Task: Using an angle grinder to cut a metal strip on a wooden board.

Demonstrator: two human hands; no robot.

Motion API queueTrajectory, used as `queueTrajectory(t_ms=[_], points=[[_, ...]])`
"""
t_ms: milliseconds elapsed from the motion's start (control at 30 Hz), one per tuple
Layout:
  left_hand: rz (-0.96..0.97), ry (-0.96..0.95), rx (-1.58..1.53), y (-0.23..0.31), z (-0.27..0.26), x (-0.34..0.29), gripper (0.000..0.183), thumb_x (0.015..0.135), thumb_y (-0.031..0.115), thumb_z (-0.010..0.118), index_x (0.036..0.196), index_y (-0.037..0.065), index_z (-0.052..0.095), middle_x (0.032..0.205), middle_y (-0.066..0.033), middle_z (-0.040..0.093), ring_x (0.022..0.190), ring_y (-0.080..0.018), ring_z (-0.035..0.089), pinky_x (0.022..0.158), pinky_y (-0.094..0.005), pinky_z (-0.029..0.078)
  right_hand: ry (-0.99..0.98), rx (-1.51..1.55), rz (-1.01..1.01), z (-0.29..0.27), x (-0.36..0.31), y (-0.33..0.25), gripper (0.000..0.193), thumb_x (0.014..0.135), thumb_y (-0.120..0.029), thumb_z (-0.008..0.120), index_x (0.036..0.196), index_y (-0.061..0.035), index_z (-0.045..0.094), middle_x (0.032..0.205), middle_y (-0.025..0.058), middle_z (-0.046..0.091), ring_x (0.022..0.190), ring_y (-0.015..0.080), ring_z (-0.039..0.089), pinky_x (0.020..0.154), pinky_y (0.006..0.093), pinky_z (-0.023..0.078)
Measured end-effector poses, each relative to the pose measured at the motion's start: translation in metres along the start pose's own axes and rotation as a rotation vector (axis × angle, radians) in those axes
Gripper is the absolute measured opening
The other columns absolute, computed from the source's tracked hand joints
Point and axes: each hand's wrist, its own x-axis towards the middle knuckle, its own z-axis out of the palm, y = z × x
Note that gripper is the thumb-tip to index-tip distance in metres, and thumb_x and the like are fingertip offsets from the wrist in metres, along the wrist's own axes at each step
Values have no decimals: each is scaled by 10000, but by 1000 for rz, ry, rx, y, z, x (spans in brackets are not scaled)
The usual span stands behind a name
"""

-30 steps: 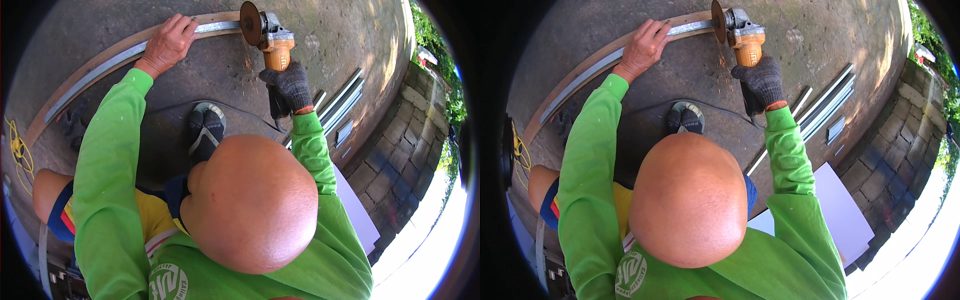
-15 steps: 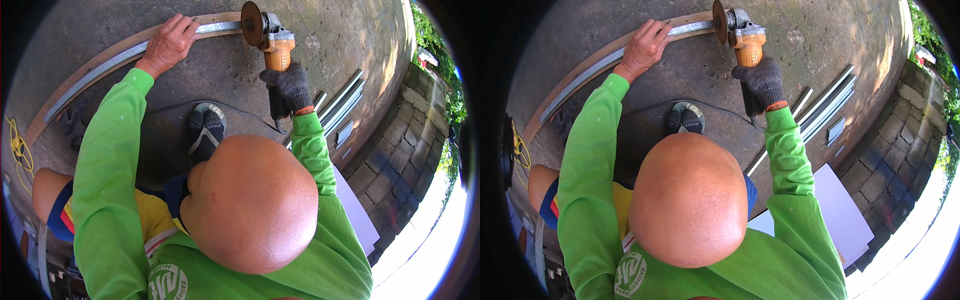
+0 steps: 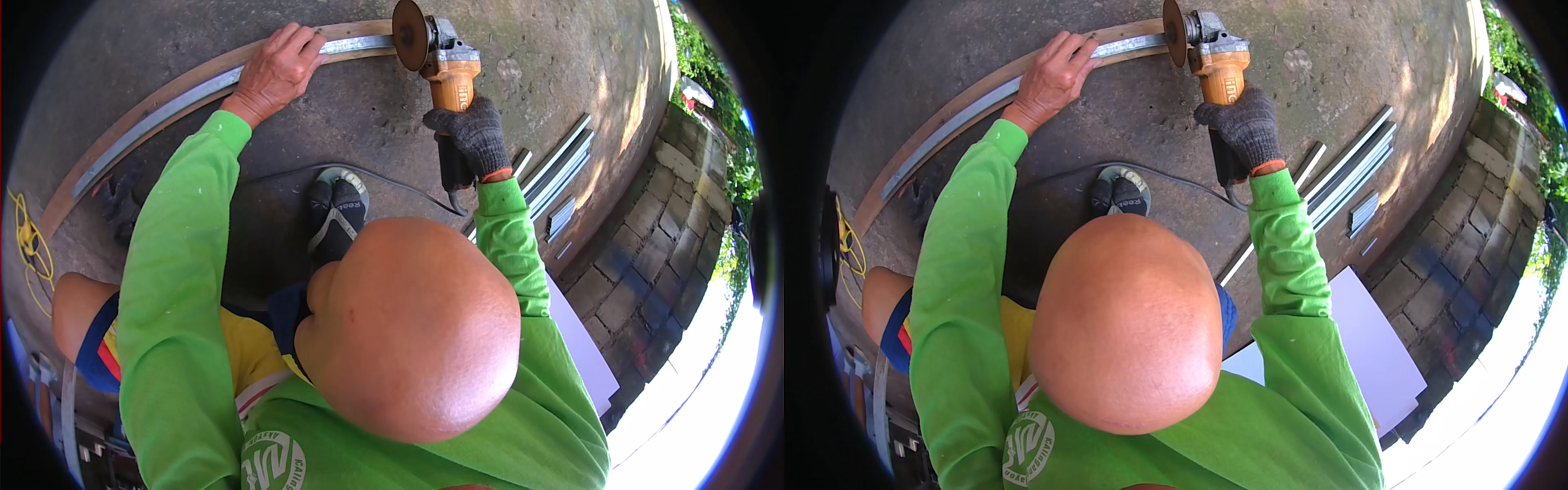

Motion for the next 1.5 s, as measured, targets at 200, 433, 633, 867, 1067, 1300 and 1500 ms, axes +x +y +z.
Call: queueTrajectory(t_ms=[200, 433, 633, 867, 1067, 1300, 1500], points=[[1, 0, -5, 0, 0, 1, 292, 892, 172, 731, 1127, 21, 646, 1015, -83, 599, 996, -260, 609, 912, -372, 533, 14, 29, -45, 1, 3, 8, 621, 614, -445, 888, 1000, 10, 716, 818, 161, 740, 758, 287, 741, 721, 396, 579], [-4, -2, -3, 0, 0, 1, 293, 886, 170, 734, 1124, 21, 649, 1009, -83, 599, 988, -261, 609, 906, -370, 534, -5, 54, -22, -2, -6, -3, 571, 632, -401, 887, 981, 19, 719, 808, 151, 742, 749, 277, 739, 697, 387, 577], [2, 13, 8, 0, 0, 1, 303, 885, 170, 736, 1135, 23, 647, 1015, -83, 599, 993, -263, 607, 908, -371, 532, 0, 36, 0, -2, -4, -5, 567, 631, -388, 893, 987, 18, 718, 805, 150, 740, 749, 269, 738, 705, 384, 579], [-10, 4, -15, 1, 0, 1, 305, 891, 170, 726, 1142, 21, 642, 1027, -85, 598, 1002, -268, 604, 916, -373, 529, 8, 49, -32, -1, -5, 0, 587, 620, -387, 909, 999, 17, 715, 828, 151, 744, 765, 270, 740, 726, 388, 581], [-11, -2, -3, 0, -1, 0, 298, 893, 175, 723, 1138, 25, 644, 1018, -81, 595, 1005, -268, 605, 919, -371, 530, -2, 18, -33, -1, -7, 0, 615, 616, -405, 912, 1014, 19, 710, 840, 154, 745, 773, 276, 742, 729, 389, 583], [-10, -7, -36, 0, 1, -1, 361, 863, 118, 752, 1190, -6, 659, 1030, -108, 596, 983, -283, 604, 898, -383, 534, 17, 21, -42, 1, -6, 7, 618, 616, -413, 909, 1016, 15, 712, 843, 156, 745, 780, 281, 743, 730, 392, 583], [-10, -10, -29, 0, 1, -2, 354, 866, 120, 749, 1184, -6, 660, 1028, -108, 595, 985, -283, 602, 906, -382, 533, 25, -30, 5, 0, -10, -7, 466, 664, -232, 894, 1003, 17, 694, 800, 94, 718, 678, 188, 692, 645, 331, 564]])
